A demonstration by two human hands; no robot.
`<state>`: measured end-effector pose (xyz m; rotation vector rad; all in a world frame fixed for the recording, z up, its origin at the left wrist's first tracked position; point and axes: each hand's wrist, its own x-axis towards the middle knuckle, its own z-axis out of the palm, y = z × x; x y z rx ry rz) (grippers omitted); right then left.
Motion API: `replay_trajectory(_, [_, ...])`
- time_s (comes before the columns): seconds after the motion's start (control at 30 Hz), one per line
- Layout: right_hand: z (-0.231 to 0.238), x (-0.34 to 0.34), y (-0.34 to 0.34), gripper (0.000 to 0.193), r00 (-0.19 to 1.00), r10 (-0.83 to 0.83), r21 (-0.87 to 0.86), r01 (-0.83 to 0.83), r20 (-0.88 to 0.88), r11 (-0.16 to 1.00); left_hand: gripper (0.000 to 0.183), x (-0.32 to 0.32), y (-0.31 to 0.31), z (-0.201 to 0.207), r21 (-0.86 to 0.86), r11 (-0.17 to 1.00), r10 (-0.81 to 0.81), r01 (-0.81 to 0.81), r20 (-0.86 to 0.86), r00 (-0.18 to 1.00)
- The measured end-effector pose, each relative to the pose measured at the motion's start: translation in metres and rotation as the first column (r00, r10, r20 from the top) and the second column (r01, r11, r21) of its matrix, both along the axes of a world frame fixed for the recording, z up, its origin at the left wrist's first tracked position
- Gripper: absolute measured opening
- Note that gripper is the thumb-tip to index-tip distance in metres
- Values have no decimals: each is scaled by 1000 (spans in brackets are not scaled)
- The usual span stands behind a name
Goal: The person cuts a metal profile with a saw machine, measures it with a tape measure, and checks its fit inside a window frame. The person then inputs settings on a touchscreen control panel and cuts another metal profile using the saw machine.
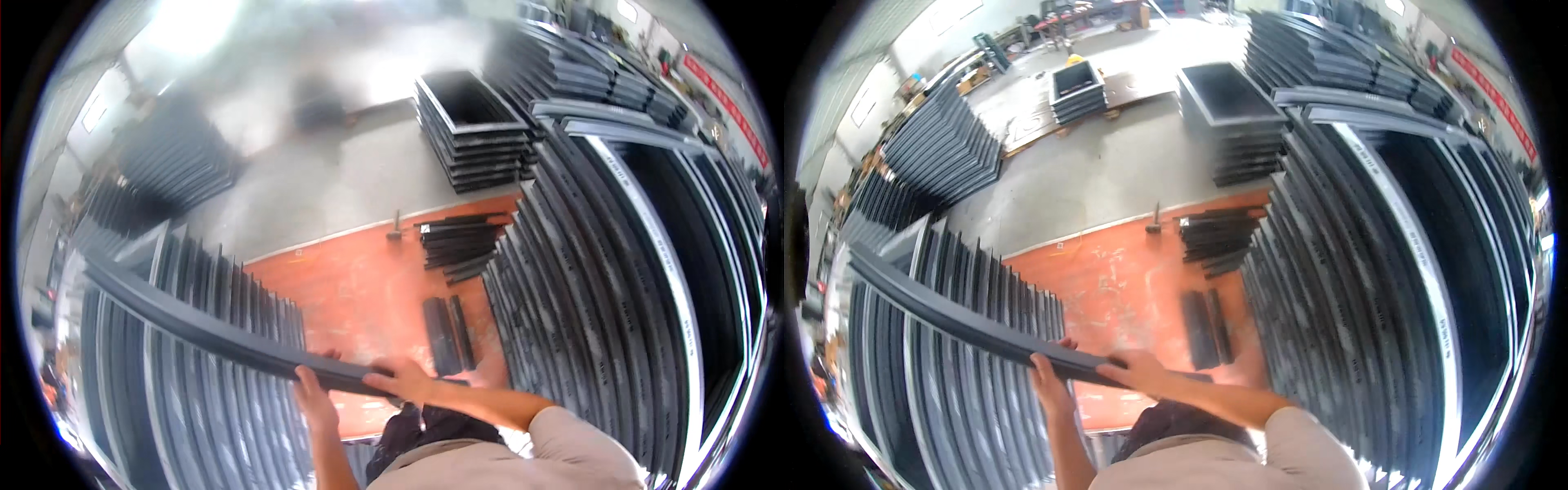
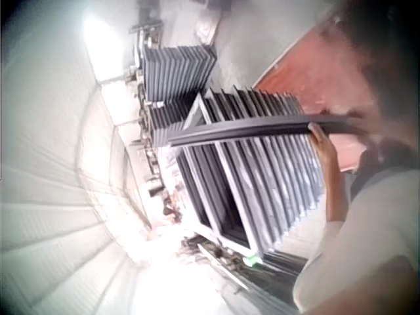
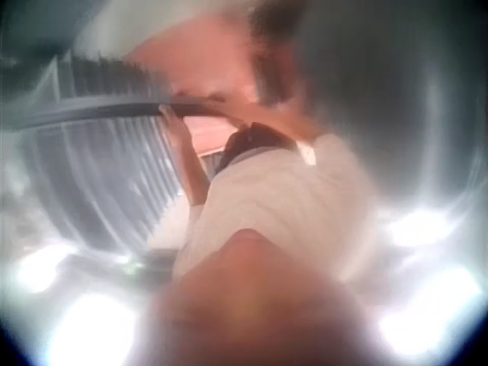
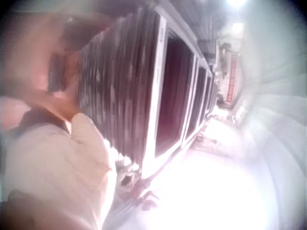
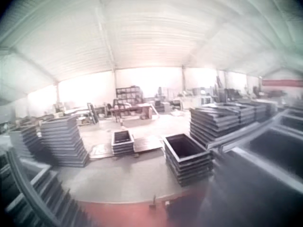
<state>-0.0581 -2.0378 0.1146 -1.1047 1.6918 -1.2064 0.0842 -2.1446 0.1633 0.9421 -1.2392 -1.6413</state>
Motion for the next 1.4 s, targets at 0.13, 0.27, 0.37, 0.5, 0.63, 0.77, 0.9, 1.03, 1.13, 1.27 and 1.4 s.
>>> replay_trajectory(0.13, [-5, -63, -68, 40, 991, -87, 107, 76, 97, 991, 63, -77, -94, -12, 29, 984, -175, 175, 13, 984])
replay_trajectory(0.27, [-14, -137, -130, 43, 966, -252, 72, 248, 52, 966, 66, -163, -177, -31, 69, 937, -348, 343, 87, 933])
replay_trajectory(0.37, [-19, -210, -182, 37, 951, -301, 80, 306, -64, 949, 68, -234, -240, -48, 105, 905, -420, 412, 66, 905])
replay_trajectory(0.5, [-2, -323, -271, 45, 911, -363, -215, 321, -194, 922, 60, -340, -344, -50, 169, 958, -217, 231, -94, 972])
replay_trajectory(0.63, [10, -420, -334, 41, 800, -346, -137, 321, -490, 937, 58, -432, -437, -1, -11, 998, -68, 67, -155, 986])
replay_trajectory(0.77, [10, -523, -376, 40, 704, -339, -135, 331, -624, 934, 59, -482, -567, 17, 84, 979, 201, -187, -199, 959])
replay_trajectory(0.9, [-23, -621, -392, 37, 623, -541, -304, 453, -565, 838, 50, -500, -708, -2, -98, 950, 274, -296, -192, 942])
replay_trajectory(1.03, [-54, -711, -419, 40, 527, -641, -79, 736, -558, 673, 42, -602, -802, 27, -195, 861, 454, -469, -121, 883])
replay_trajectory(1.13, [-85, -772, -445, 44, 590, -689, 111, 787, -421, 607, 35, -710, -889, 39, -334, 873, 365, -355, -35, 930])
replay_trajectory(1.27, [-111, -836, -469, 44, 572, -813, 362, 784, -108, 504, 17, -878, -945, 20, -464, 883, 127, 67, 374, 919])
replay_trajectory(1.4, [-151, -896, -495, 43, 513, -806, 283, 853, -297, 438, 36, -1061, -919, -51, -518, 617, -184, 592, 637, 749])
